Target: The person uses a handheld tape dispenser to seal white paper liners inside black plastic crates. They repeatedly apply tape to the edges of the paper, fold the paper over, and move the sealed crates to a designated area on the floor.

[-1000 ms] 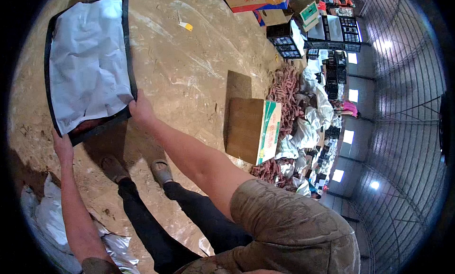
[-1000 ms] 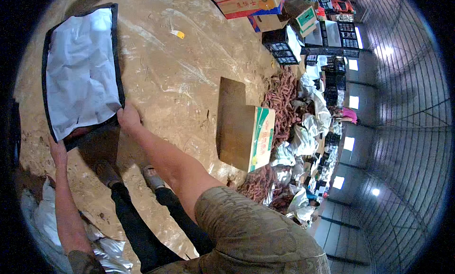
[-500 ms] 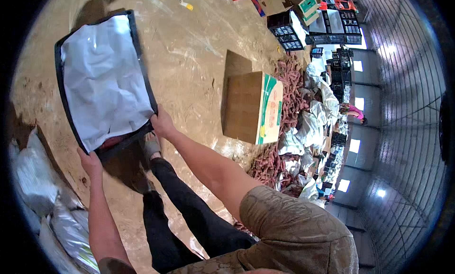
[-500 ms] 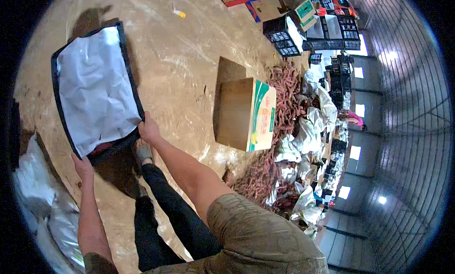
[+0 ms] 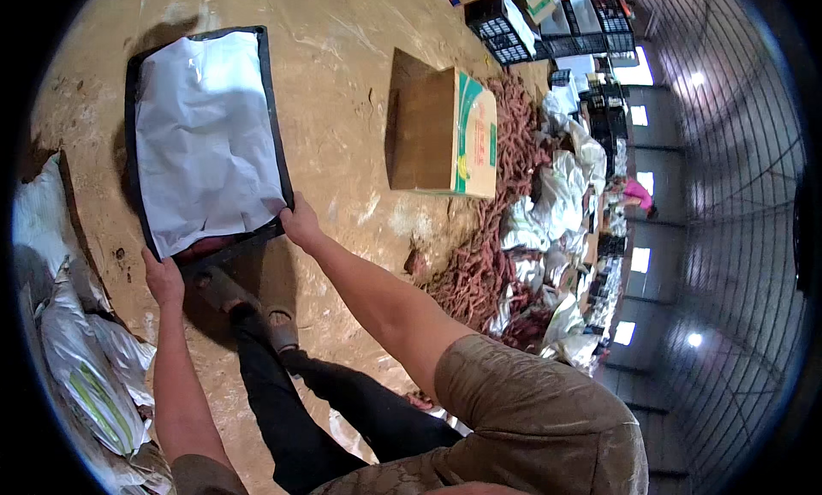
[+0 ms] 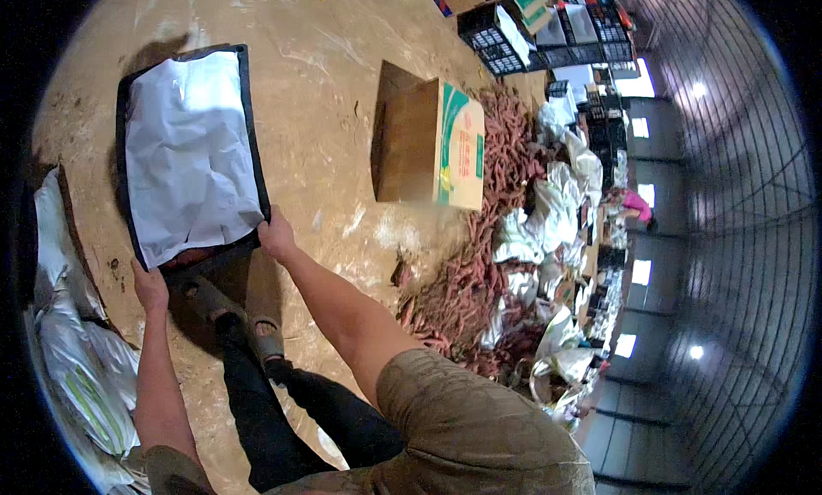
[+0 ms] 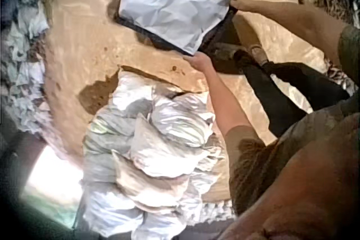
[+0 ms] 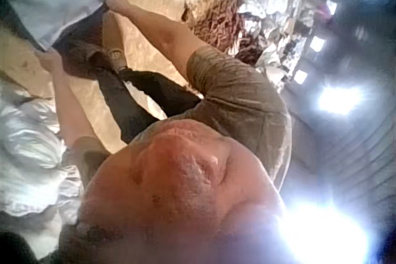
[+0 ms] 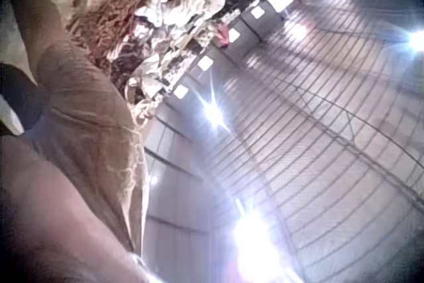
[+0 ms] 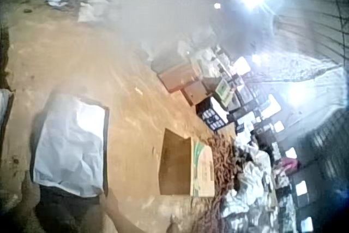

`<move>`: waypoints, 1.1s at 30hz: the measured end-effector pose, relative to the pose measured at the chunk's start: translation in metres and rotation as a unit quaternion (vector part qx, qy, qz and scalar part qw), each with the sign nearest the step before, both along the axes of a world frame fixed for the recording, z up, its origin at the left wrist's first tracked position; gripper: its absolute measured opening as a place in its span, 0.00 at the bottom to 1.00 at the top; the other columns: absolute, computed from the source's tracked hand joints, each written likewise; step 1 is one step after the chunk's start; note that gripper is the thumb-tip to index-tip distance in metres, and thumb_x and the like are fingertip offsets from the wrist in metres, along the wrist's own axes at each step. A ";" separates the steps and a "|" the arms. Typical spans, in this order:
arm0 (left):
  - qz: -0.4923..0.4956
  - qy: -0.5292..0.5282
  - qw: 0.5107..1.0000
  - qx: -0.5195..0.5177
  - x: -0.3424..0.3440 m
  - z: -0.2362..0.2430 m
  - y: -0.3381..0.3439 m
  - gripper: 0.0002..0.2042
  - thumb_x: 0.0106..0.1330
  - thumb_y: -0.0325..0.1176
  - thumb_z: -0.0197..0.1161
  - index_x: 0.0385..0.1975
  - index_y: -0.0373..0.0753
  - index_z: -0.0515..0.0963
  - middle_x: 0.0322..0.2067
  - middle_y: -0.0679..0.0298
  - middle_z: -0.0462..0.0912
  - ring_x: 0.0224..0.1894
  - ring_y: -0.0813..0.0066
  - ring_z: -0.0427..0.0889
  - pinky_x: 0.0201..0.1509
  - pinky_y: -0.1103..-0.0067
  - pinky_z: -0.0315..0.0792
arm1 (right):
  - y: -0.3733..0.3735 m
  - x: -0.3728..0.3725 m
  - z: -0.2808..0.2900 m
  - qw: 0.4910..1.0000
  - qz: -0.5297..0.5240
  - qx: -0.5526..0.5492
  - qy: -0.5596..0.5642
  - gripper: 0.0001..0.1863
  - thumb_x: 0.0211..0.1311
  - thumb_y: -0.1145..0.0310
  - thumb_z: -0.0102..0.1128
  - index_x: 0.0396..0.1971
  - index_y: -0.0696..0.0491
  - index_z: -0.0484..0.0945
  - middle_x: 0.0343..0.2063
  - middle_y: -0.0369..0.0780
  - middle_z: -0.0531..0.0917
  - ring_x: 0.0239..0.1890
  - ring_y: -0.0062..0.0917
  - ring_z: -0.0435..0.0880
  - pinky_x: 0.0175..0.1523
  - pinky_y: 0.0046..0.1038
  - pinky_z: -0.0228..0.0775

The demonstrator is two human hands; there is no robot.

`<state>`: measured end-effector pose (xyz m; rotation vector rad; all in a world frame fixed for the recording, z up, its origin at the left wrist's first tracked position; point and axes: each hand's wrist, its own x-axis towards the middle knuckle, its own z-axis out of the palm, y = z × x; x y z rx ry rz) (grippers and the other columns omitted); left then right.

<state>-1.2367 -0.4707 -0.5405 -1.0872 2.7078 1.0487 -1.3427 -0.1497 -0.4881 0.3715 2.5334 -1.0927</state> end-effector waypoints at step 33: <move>-0.126 0.023 0.992 0.025 0.498 0.048 0.112 0.22 0.71 0.48 0.53 0.47 0.30 0.73 0.47 0.37 0.78 0.51 0.36 0.76 0.54 0.57 0.69 | 0.120 0.611 0.002 0.995 -0.098 0.023 -0.006 0.18 0.60 0.60 0.52 0.42 0.60 0.71 0.36 0.59 0.81 0.43 0.58 0.79 0.51 0.51 0.70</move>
